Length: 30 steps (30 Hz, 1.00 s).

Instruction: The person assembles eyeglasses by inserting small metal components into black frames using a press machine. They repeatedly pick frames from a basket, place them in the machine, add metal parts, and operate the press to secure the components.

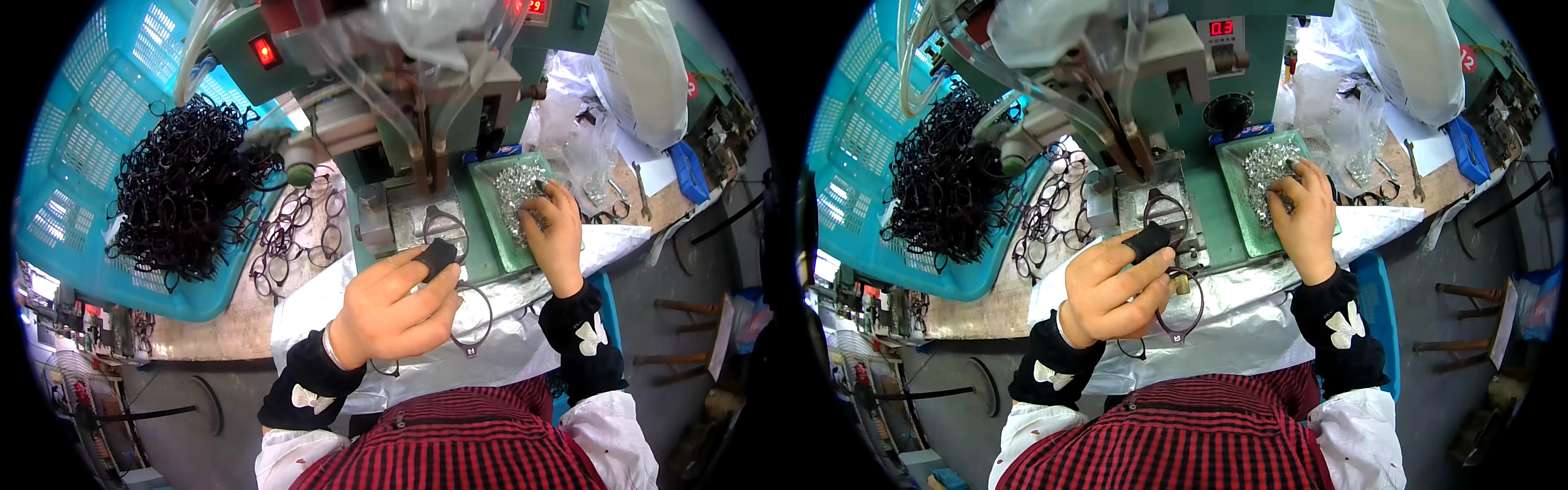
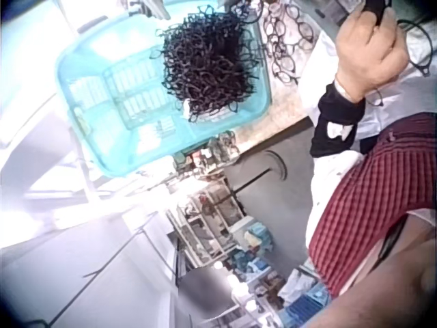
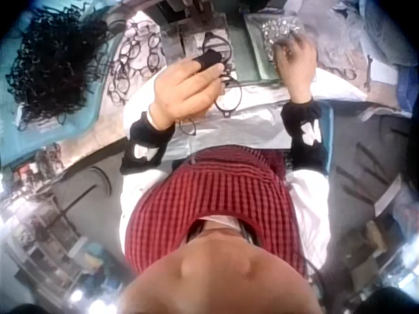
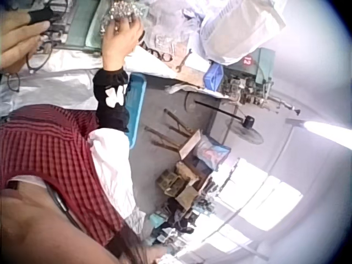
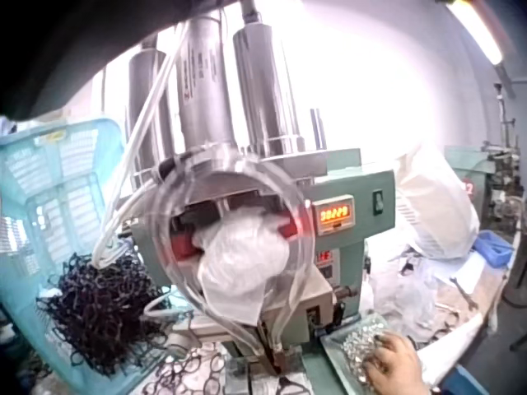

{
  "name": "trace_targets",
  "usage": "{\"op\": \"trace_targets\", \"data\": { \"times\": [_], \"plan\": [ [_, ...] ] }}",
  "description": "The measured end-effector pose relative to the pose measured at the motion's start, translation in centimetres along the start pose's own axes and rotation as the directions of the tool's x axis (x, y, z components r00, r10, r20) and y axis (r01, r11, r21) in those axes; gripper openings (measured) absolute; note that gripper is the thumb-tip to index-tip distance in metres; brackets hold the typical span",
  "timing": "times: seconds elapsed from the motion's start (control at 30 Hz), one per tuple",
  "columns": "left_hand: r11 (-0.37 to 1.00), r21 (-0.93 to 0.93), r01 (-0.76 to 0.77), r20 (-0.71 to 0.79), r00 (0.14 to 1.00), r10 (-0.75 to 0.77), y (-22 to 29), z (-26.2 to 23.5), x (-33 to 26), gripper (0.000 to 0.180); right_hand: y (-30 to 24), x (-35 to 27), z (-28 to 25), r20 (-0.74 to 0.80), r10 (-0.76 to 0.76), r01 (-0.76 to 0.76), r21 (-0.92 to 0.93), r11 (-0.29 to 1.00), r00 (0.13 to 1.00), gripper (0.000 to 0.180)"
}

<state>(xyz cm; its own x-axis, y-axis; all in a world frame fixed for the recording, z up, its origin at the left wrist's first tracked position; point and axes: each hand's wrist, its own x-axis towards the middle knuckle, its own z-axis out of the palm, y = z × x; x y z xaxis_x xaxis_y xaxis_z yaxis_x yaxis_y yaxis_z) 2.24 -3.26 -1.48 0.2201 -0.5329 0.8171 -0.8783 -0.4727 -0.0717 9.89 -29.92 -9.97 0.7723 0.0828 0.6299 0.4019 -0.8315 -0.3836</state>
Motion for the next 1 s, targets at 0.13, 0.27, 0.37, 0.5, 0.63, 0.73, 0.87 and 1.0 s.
{"op": "trace_targets", "data": {
  "times": [0.13, 0.27, 0.37, 0.5, 0.63, 0.73, 0.87, 1.0],
  "plan": [
    [1.0, -0.01, 0.003, -0.024, 1.0, -0.003, 0.1, 0.3, -0.6, 0.018, -1.2, 1.2, 1.1, 0.11, -0.217, 0.218, 0.004, 0.976, 0.97, 0.015],
    [0.968, -0.081, 0.239, -0.023, 0.97, -0.241, 2.9, -0.2, -2.4, 0.03, 0.0, 3.5, 2.1, 0.086, -0.35, 0.357, -0.105, 0.928, 0.933, 0.017],
    [0.94, 0.001, 0.34, -0.078, 0.937, -0.339, 6.1, -2.3, -5.3, 0.028, -0.4, 2.7, 1.1, -0.053, -0.101, 0.107, 0.133, 0.985, 0.994, 0.01],
    [0.787, 0.401, 0.469, -0.306, 0.878, -0.367, 7.1, -11.9, -7.4, 0.008, -0.3, 0.8, -0.3, 0.014, 0.254, -0.241, 0.368, 0.898, 0.967, 0.014],
    [0.583, 0.277, 0.764, -0.662, 0.591, -0.461, 4.0, -17.5, -6.7, 0.019, -0.3, 1.3, 0.0, 0.098, 0.252, -0.269, 0.422, 0.866, 0.963, 0.016],
    [0.463, 0.533, 0.709, -0.246, 0.653, -0.717, -0.3, -17.1, -7.6, 0.021, -0.8, 2.1, -0.1, -0.001, 0.095, -0.089, 0.324, 0.942, 0.996, 0.015],
    [0.399, 0.727, 0.559, 0.129, 0.46, -0.879, -3.0, -14.1, -19.9, 0.023, -1.4, 2.2, 0.4, 0.029, 0.156, -0.155, 0.376, 0.914, 0.987, 0.014],
    [0.329, 0.691, 0.643, 0.047, 0.414, -0.909, -3.8, -14.5, -24.6, 0.014, 0.0, -0.7, -2.0, 0.068, 0.347, -0.333, 0.494, 0.803, 0.936, 0.014]
  ]
}}
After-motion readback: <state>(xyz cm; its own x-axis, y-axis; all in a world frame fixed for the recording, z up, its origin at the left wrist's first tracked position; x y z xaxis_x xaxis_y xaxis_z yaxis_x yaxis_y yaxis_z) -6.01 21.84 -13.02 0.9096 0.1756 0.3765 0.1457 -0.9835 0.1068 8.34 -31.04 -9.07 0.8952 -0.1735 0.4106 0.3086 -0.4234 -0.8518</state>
